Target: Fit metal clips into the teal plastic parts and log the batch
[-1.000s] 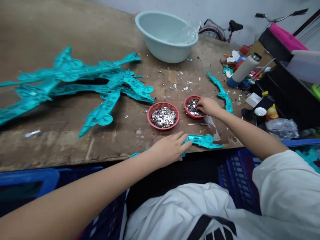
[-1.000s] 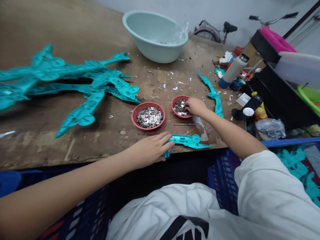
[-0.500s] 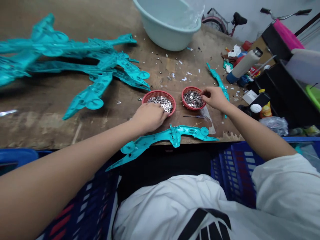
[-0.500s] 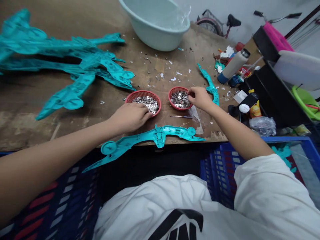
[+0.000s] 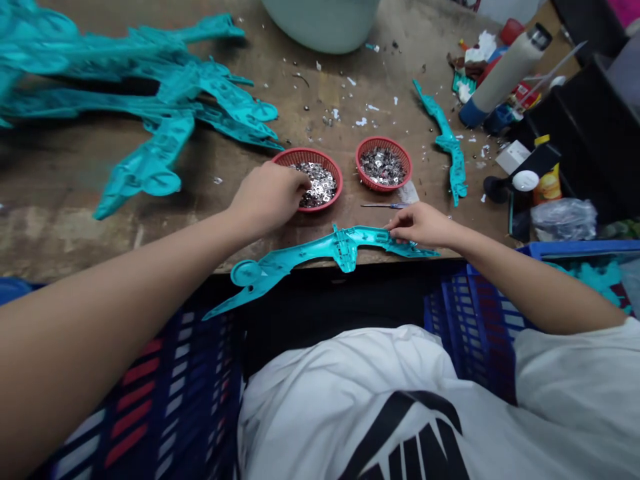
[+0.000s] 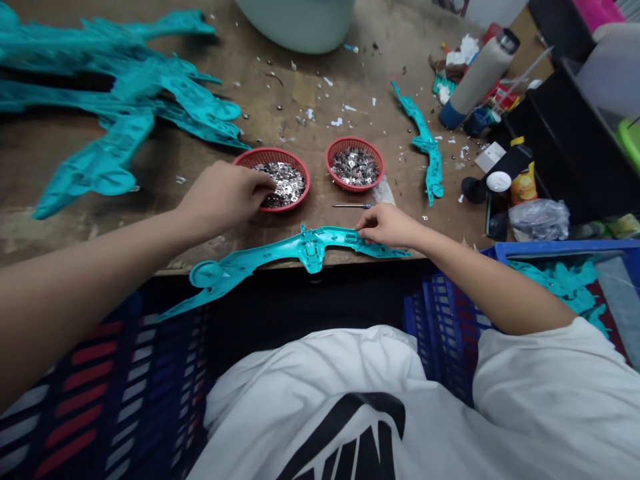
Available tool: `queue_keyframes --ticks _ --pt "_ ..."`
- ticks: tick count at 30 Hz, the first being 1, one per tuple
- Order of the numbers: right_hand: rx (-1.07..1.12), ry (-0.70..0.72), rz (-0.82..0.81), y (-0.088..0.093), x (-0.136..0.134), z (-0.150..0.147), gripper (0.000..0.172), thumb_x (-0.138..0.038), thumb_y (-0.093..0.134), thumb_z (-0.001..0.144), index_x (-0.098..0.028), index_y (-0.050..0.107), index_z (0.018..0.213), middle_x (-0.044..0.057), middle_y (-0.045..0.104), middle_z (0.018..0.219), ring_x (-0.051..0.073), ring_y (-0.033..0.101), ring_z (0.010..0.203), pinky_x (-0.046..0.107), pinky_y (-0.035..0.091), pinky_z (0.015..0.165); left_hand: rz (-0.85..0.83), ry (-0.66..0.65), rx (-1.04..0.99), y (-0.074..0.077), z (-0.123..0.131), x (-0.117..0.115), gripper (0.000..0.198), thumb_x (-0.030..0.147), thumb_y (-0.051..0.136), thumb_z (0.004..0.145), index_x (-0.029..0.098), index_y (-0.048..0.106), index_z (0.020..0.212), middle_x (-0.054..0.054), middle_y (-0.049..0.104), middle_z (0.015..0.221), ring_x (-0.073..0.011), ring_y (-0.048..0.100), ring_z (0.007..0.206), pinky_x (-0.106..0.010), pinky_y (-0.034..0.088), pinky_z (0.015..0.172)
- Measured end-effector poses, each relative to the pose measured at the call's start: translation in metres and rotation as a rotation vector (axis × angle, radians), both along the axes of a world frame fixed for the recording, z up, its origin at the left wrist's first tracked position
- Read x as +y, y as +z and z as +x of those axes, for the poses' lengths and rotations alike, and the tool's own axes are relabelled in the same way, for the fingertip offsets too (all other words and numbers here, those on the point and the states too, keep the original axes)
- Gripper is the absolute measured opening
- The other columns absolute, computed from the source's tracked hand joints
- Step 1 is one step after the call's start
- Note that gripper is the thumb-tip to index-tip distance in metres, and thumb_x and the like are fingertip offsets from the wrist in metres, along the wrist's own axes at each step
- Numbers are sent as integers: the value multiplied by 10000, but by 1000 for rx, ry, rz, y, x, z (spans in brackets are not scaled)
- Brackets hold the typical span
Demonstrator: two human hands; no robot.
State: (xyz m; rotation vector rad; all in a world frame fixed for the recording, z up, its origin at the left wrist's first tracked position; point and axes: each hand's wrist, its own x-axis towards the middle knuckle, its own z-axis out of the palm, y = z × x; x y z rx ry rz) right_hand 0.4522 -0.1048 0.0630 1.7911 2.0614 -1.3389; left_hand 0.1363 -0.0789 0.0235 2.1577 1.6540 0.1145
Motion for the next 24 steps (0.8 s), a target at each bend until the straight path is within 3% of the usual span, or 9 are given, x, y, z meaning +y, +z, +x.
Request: queue_keyframes --ticks 4,9,12,18,21,24 --pt "-56 75 45 2 -1 -3 145 -121 758 901 -174 881 954 8 804 747 143 707 657 242 541 665 15 21 -26 -6 -1 1 356 217 541 999 244 870 1135 -126 839 1115 -379 765 1139 -529 587 1076" --pt "-100 165 124 1 -2 -6 177 -132 750 913 -174 895 1006 54 860 906 183 757 786 269 556 765 170 -97 -141 -9 -3 0 380 252 495 1032 158 847 1137 -149 743 1414 -344 669 1348 -452 517 1200" --pt "-117 221 181 0 -4 -6 200 -125 730 911 -168 895 1015 81 874 1010 207 777 870 281 557 815 178 -124 -160 -12 -4 0 390 262 479 1036 160 844 1129 -144 750 1369 -335 662 1335 -452 506 1207" --pt "-157 263 306 -2 -10 -9 189 -153 733 886 -169 873 1011 66 841 888 202 733 789 293 541 792 142 -161 -137 -21 -7 3 391 249 490 995 192 856 1122 -139 801 1285 -344 714 1273 -478 541 1156" --pt "-202 245 302 1 -11 -12 145 -165 764 893 -160 863 999 74 833 887 204 723 795 290 500 744 113 -133 -113 -16 -4 1 401 255 504 995 183 867 1150 -140 829 1235 -351 758 1207 -470 569 1105" --pt "-231 340 277 4 -10 -13 117 -174 757 926 -176 870 960 78 837 897 207 703 777 312 467 732 118 -56 -169 -9 0 -2 367 254 558 993 205 875 1171 -110 850 1233 -346 778 1182 -465 578 1107"
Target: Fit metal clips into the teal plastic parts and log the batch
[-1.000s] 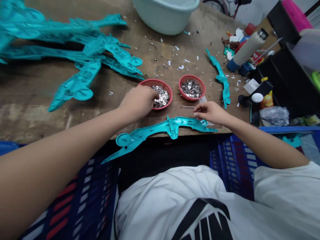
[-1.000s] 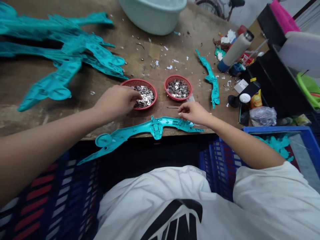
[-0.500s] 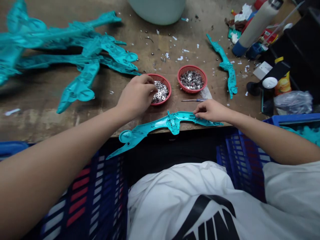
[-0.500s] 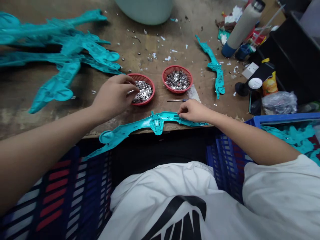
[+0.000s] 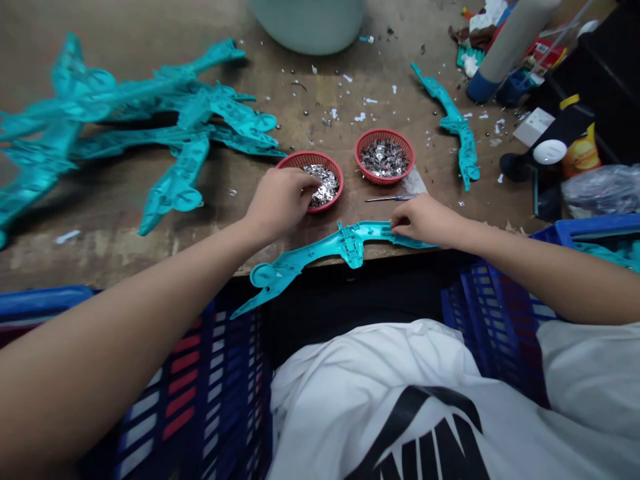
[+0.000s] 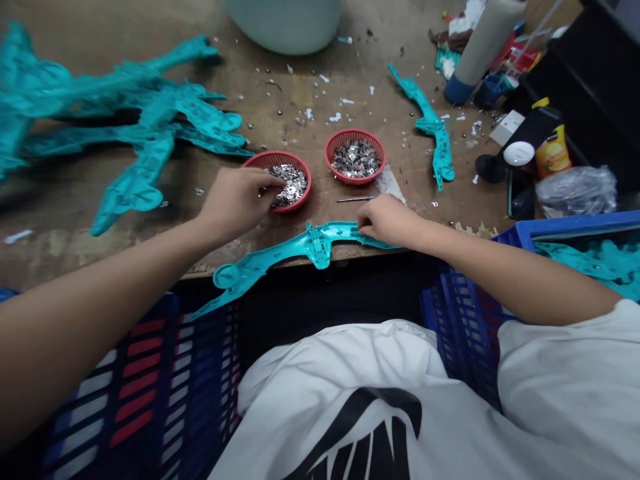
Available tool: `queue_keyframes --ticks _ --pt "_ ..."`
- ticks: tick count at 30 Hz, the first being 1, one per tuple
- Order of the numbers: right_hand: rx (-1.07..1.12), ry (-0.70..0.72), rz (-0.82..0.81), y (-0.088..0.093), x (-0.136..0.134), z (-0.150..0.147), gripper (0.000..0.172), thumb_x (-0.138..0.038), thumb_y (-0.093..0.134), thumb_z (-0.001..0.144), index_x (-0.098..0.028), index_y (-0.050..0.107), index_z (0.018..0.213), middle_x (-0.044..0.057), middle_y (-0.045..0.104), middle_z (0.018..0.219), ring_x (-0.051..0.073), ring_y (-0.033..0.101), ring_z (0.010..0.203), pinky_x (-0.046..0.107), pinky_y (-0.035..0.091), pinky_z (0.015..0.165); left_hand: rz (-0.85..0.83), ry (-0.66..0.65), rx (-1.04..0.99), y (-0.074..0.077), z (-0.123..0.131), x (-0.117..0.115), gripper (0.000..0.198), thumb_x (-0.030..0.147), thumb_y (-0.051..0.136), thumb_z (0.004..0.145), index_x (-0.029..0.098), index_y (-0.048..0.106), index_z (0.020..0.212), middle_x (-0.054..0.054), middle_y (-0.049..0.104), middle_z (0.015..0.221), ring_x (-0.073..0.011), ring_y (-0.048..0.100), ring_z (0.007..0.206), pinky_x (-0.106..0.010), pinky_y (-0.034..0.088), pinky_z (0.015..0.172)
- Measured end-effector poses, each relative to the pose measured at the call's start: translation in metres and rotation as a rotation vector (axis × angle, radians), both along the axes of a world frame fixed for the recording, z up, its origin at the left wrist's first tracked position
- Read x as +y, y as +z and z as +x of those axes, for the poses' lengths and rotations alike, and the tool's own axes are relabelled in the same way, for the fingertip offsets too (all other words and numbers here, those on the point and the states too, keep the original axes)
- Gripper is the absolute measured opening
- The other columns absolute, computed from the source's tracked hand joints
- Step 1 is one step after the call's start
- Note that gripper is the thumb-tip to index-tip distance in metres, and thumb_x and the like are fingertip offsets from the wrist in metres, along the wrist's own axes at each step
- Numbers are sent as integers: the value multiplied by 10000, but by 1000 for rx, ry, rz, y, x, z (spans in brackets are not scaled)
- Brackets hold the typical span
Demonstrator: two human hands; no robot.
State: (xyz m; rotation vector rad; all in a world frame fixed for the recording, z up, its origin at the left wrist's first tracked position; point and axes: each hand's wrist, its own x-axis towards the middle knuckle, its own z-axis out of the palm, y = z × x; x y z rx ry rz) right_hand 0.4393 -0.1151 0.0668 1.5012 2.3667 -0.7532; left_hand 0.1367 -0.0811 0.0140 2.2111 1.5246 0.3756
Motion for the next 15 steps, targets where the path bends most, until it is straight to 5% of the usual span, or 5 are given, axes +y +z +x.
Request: queue_keyframes --ticks 8,11,15 --pt "-68 313 72 -5 -8 0 211 -185 675 980 -170 885 982 131 820 949 242 705 863 336 464 789 -102 180 -331 9 9 -3 236 197 714 938 173 870 1114 -96 864 1171 -283 801 1093 -388 615 1076" --pt "36 275 123 1 -9 -1 188 -228 717 978 -175 889 1033 135 820 981 247 710 856 341 499 793 -229 227 -538 14 17 -9 174 172 775 882 154 835 1046 -98 857 1082 -271 807 1029 -397 644 1018" --pt "475 122 265 17 -10 -6 401 -341 682 1047 -211 787 1411 115 825 1159 240 752 967 354 586 904 -576 212 -970 24 37 -34 308 228 875 823 151 751 1094 -60 815 888 -223 802 849 -395 685 886"
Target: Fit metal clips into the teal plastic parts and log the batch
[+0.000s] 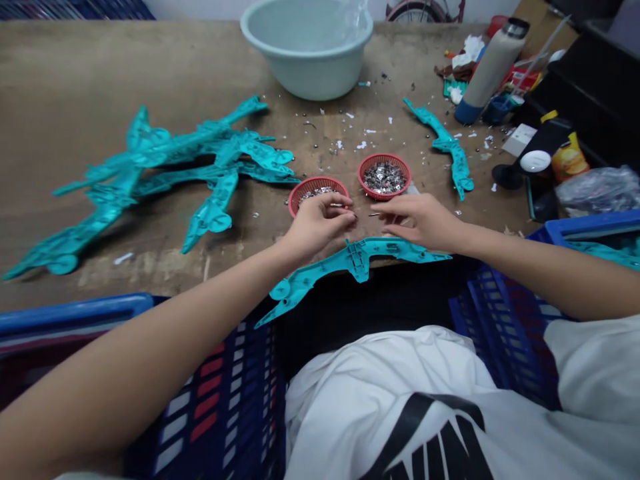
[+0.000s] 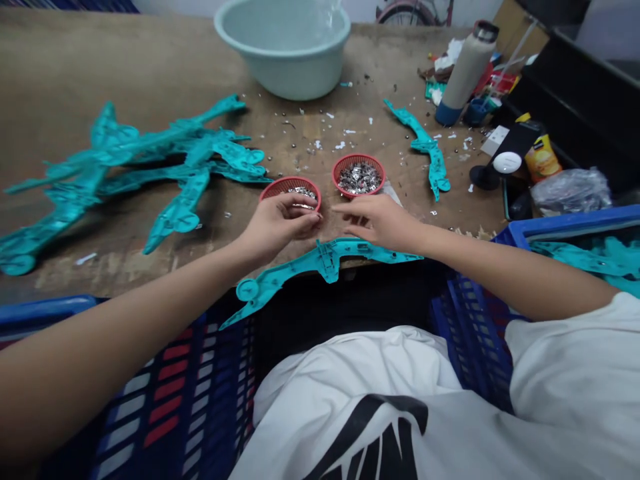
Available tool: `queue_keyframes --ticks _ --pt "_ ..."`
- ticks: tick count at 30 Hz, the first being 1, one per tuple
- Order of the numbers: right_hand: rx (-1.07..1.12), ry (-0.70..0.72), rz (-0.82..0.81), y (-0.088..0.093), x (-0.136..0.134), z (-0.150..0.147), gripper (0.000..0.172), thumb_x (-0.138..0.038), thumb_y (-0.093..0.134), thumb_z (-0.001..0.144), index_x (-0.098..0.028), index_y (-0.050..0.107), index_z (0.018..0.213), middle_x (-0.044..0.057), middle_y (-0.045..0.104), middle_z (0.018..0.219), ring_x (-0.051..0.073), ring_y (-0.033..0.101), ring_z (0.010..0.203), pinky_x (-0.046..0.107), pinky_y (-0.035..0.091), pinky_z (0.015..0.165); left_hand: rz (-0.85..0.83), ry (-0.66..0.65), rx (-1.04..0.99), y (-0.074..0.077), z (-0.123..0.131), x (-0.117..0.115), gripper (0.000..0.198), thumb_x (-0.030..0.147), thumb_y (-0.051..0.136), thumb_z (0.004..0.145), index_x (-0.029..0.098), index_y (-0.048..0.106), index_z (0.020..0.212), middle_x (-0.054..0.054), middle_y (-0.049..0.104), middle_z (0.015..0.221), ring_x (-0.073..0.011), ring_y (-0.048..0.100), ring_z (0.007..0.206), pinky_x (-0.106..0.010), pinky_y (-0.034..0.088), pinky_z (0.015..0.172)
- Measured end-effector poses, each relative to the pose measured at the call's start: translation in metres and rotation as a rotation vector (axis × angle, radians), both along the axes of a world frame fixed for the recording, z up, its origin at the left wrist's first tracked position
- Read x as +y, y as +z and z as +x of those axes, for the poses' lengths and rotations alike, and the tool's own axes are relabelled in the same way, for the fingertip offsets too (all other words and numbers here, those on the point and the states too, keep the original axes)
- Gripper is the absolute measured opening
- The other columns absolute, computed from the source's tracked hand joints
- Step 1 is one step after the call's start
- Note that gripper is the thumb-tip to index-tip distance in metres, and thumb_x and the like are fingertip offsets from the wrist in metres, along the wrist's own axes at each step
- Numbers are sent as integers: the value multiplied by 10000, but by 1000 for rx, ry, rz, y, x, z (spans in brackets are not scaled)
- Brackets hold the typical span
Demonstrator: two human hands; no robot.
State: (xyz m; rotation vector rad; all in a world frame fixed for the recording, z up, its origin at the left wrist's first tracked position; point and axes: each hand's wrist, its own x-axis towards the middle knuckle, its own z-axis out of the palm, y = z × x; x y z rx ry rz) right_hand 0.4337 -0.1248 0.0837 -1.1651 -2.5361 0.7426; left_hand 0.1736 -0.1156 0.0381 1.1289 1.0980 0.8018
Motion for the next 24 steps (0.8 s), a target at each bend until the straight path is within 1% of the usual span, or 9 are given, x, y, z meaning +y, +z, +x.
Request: queue_keyframes --ticks 2,6,8,10,12,14,18,20,24 --pt "126 33 25 4 -1 -4 397 -394 651 1077 -252 775 1426 95 821 1211 230 757 1029 358 596 956 -82 -43 -168 6 10 -16 401 274 947 766 146 736 1081 -55 809 863 -210 798 820 -381 689 864" --pt "163 151 48 -1 -3 -9 314 -399 582 1118 -242 848 1170 101 811 1168 209 747 1006 329 588 917 -216 -69 -288 13 25 -38 524 330 1037 686 143 748 1081 -55 818 889 -200 799 831 -377 693 895" --pt "139 182 41 -6 -2 -8 304 -360 567 1121 -220 837 1121 107 802 1118 213 736 997 328 577 903 -252 -70 -303 9 29 -43 513 330 1011 738 139 763 1144 -69 830 944 -204 808 880 -384 691 941" --pt "102 206 5 -12 2 -5 274 -314 572 1105 -201 821 1091 105 791 1062 216 724 977 325 563 887 -229 -94 -286 0 31 -46 477 345 891 878 132 754 1283 -113 845 1089 -234 824 990 -421 683 1007" --pt "68 210 -48 -18 10 0 240 -275 586 1077 -186 809 1069 97 786 1015 214 714 941 319 549 873 -89 -118 -139 -14 31 -50 493 325 705 1007 115 686 1453 -165 829 1252 -283 815 1150 -488 652 1100" --pt "17 177 -93 -26 19 6 218 -246 600 1044 -173 805 1062 92 788 987 211 706 907 317 541 867 190 -192 152 -28 28 -55 549 262 583 1044 83 607 1563 -214 772 1415 -335 736 1360 -561 566 1224" --pt "-124 191 -126 -42 35 18 217 -193 602 992 -171 813 1041 93 792 965 214 683 873 331 531 860 747 -562 632 -45 18 -61 518 193 541 1047 38 644 1530 -271 593 1648 -403 463 1640 -641 374 1372" --pt "-138 270 -119 -48 38 22 219 -186 597 997 -175 810 1044 101 788 981 219 674 883 334 528 848 857 -666 727 -47 15 -60 509 182 523 1055 48 649 1529 -265 573 1669 -399 455 1646 -636 402 1361" --pt "-88 398 -81 -56 37 24 241 -221 557 1074 -174 792 1084 113 764 1012 222 669 913 323 510 827 918 -721 790 -45 12 -54 544 164 518 1046 33 618 1565 -268 580 1661 -398 483 1628 -615 447 1340"
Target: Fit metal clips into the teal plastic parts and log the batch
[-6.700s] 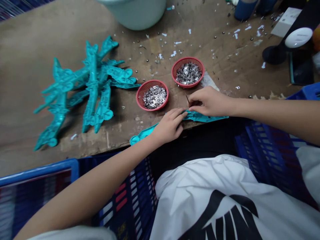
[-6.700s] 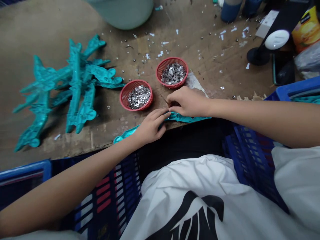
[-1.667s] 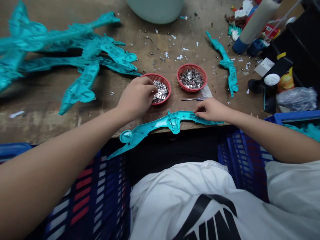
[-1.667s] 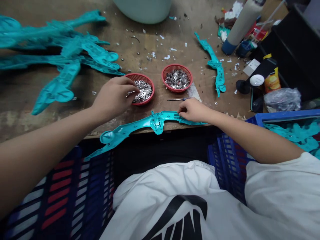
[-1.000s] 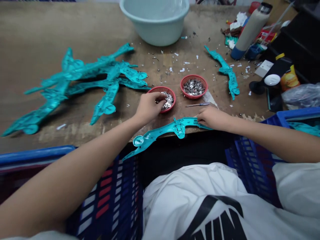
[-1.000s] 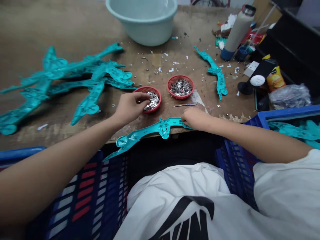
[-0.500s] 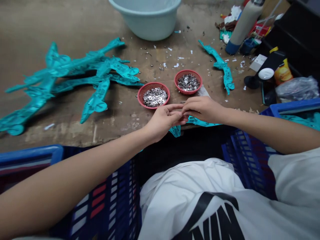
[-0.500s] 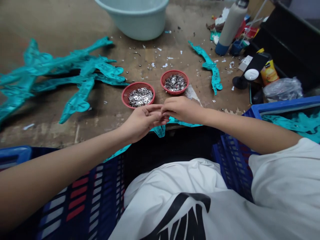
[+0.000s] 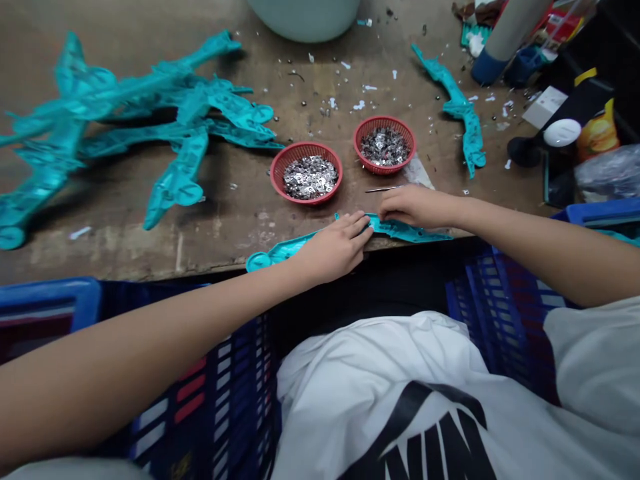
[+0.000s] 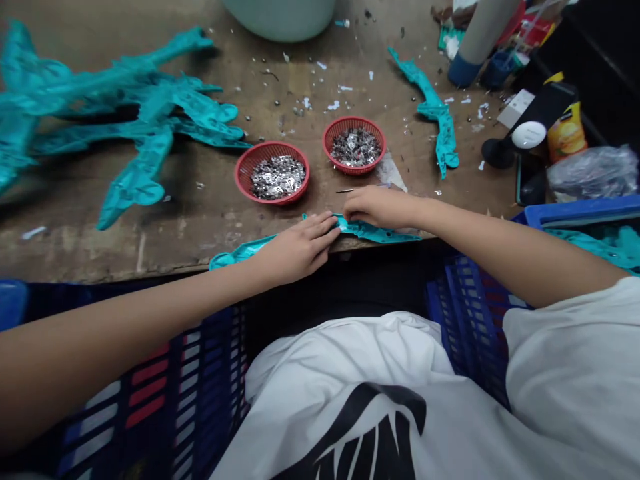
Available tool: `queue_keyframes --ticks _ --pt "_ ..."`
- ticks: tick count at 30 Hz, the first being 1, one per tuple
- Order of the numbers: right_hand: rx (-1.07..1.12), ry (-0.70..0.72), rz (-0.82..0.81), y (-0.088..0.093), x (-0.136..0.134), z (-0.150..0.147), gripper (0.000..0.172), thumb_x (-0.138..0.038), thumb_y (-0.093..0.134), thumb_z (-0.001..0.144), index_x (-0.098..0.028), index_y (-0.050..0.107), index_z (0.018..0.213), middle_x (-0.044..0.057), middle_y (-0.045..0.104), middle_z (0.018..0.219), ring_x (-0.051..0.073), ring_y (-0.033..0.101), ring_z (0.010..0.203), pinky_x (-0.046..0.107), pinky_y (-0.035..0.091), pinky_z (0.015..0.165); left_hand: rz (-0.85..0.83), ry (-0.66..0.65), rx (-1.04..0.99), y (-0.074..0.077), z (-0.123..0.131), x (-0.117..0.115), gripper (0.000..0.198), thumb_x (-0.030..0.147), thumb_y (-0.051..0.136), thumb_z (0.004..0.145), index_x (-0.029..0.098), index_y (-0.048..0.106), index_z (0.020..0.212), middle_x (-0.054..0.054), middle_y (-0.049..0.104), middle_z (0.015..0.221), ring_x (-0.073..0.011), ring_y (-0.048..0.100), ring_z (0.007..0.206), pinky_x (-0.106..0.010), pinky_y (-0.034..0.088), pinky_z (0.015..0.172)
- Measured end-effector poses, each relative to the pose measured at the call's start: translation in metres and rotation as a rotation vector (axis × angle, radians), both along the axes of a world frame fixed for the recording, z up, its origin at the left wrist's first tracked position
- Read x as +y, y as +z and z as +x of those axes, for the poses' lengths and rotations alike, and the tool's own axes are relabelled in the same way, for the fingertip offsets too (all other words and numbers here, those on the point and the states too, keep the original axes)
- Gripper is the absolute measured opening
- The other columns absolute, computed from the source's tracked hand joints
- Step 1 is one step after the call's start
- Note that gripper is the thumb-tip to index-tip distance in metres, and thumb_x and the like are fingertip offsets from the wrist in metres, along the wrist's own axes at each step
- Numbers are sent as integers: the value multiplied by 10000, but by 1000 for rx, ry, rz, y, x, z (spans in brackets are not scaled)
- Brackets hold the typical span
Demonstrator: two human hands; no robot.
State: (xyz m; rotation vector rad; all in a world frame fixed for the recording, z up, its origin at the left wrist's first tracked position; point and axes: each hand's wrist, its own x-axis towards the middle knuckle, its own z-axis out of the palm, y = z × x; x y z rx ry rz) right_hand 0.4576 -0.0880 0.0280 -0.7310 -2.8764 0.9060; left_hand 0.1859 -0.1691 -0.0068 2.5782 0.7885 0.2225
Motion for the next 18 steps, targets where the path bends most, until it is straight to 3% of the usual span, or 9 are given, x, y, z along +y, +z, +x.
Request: queue_keyframes --ticks 9,18 --pt "-54 45 115 -7 -5 -5 274 -205 517 1087 -168 787 1055 108 714 1016 214 616 884 311 442 780 12 -22 -2 0 0 2 547 168 520 1060 28 604 1582 -275 569 1668 -404 471 1634 -620 449 1336" --pt "-55 31 50 -4 -3 -6 302 -258 529 1104 -175 818 1128 122 751 1089 218 664 913 320 483 801 77 -40 -26 -3 -3 3 525 174 532 1062 53 626 1564 -266 595 1647 -399 517 1601 -612 493 1303"
